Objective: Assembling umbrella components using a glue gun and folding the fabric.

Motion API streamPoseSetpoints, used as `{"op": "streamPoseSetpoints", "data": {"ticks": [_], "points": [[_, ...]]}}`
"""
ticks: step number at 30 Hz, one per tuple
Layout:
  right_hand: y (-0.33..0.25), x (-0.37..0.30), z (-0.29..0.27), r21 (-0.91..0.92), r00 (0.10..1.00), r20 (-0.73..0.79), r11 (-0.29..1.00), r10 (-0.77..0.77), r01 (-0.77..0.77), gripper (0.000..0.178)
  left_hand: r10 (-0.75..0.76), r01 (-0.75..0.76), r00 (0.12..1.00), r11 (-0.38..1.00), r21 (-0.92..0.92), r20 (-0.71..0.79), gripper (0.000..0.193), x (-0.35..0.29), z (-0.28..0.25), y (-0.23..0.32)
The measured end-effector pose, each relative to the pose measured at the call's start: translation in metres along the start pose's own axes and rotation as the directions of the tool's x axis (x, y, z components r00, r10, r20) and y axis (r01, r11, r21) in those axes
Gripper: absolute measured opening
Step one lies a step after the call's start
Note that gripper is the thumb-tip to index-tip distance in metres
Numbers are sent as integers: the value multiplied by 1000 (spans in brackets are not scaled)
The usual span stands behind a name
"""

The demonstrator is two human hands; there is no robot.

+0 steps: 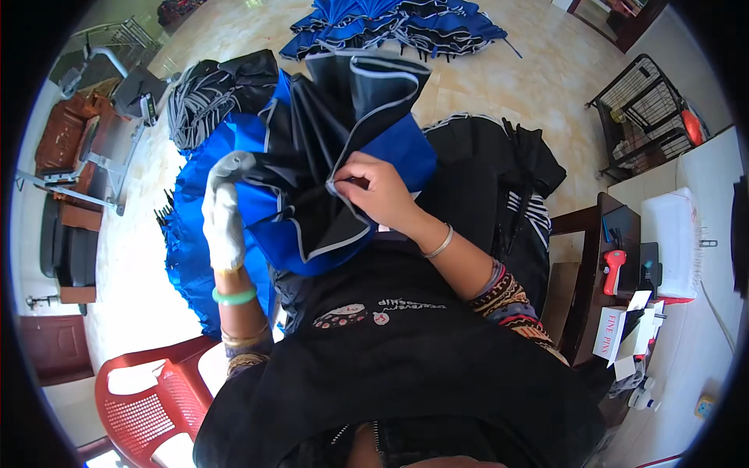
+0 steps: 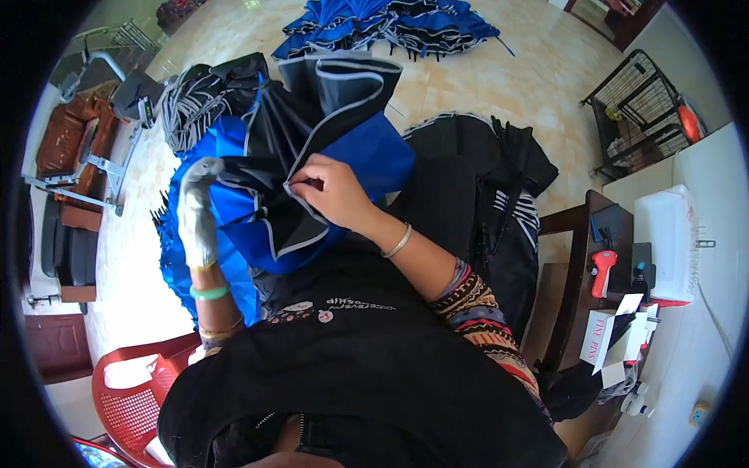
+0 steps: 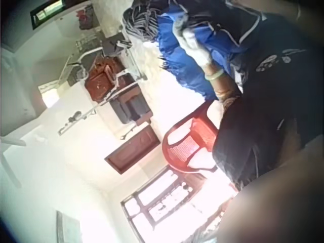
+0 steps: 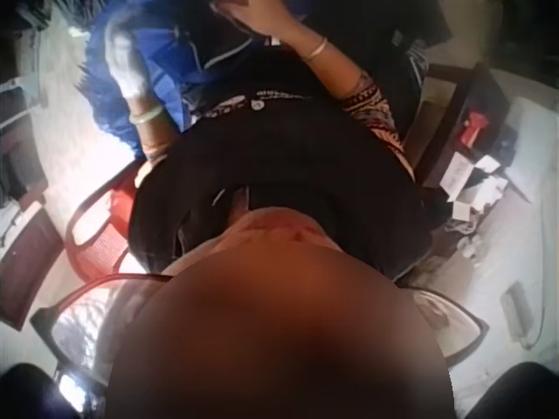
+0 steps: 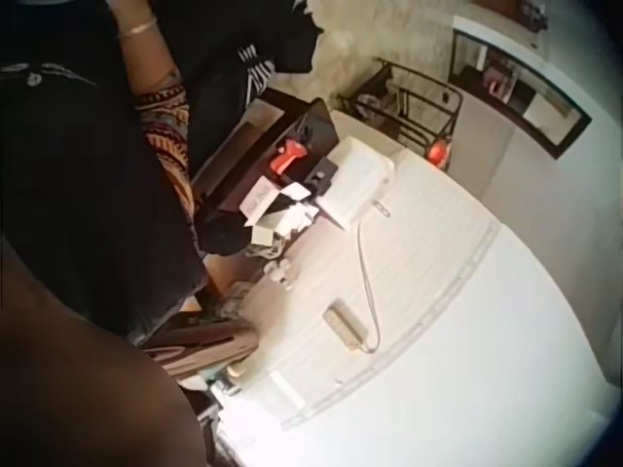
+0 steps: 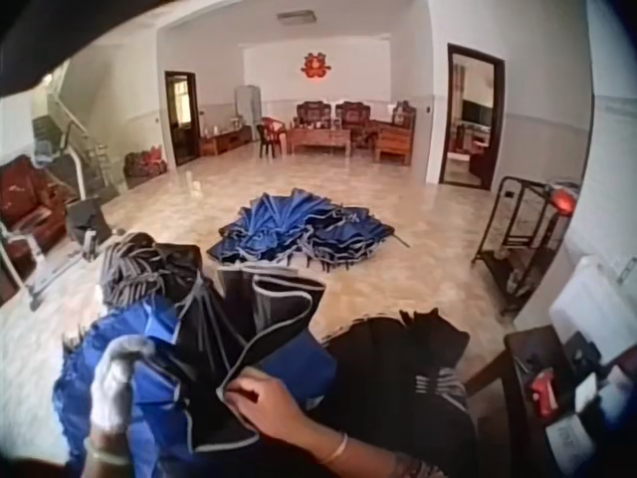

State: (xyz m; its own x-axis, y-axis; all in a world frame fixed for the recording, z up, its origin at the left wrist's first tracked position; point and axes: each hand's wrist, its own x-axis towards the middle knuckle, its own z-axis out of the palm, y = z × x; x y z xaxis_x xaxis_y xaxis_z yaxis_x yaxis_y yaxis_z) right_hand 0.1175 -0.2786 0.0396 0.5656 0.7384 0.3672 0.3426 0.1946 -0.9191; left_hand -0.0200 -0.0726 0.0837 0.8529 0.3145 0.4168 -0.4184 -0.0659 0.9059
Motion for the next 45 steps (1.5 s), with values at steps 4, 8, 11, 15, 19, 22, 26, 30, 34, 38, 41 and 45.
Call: {"op": "streamPoseSetpoints", "data": {"ticks": [4, 8, 11, 15, 19, 22, 26, 30, 34, 38, 41, 45], "points": [[-3, -15, 16, -60, 993, -120, 998, 8, -15, 13, 328, -295, 940, 649, 701, 91, 59, -17, 71, 50], [-8, -21, 21, -126, 987, -137, 990, -79, 62, 12, 258, -134, 965, 627, 767, -42, 45, -22, 110, 6], [-4, -30, 21, -232, 946, -208, 952, -250, 200, 11, 314, -377, 925, 691, 616, 214, 30, -17, 104, -30], [-3, -36, 8, -228, 945, -262, 964, -195, 136, 14, 206, -164, 977, 895, 415, -59, 24, -31, 107, -37], [-11, -50, -17, -153, 964, -234, 984, -123, 88, 18, 88, -74, 996, 866, 494, -5, 24, -26, 132, -34], [-11, -61, -25, 141, 982, -186, 990, 12, 15, 19, -7, 9, 1000, 956, 294, -9, 23, -27, 141, -42], [-11, -78, -42, 636, 956, -132, 762, 261, -120, 20, -96, 85, 981, 994, 71, 170, 19, -3, 107, -81], [-7, -89, -48, 546, 932, -246, 832, 266, -94, 19, -260, 165, 835, 959, 231, 485, 22, 9, 102, -105], [-7, -86, -50, -64, 901, -430, 998, -51, 26, 15, -314, 152, 876, 900, 407, 366, 26, 11, 117, -117], [0, -93, -54, -404, 857, -458, 914, -235, 35, 11, -355, 195, 887, 868, 457, 296, 27, 8, 155, -96], [-4, -97, -54, -495, 868, -418, 868, -269, 30, 11, -370, 220, 873, 880, 421, 318, 26, 4, 158, -96], [-11, -98, -55, -571, 897, -358, 821, -258, 8, 12, -363, 215, 886, 873, 437, 290, 26, -2, 163, -85]]}}
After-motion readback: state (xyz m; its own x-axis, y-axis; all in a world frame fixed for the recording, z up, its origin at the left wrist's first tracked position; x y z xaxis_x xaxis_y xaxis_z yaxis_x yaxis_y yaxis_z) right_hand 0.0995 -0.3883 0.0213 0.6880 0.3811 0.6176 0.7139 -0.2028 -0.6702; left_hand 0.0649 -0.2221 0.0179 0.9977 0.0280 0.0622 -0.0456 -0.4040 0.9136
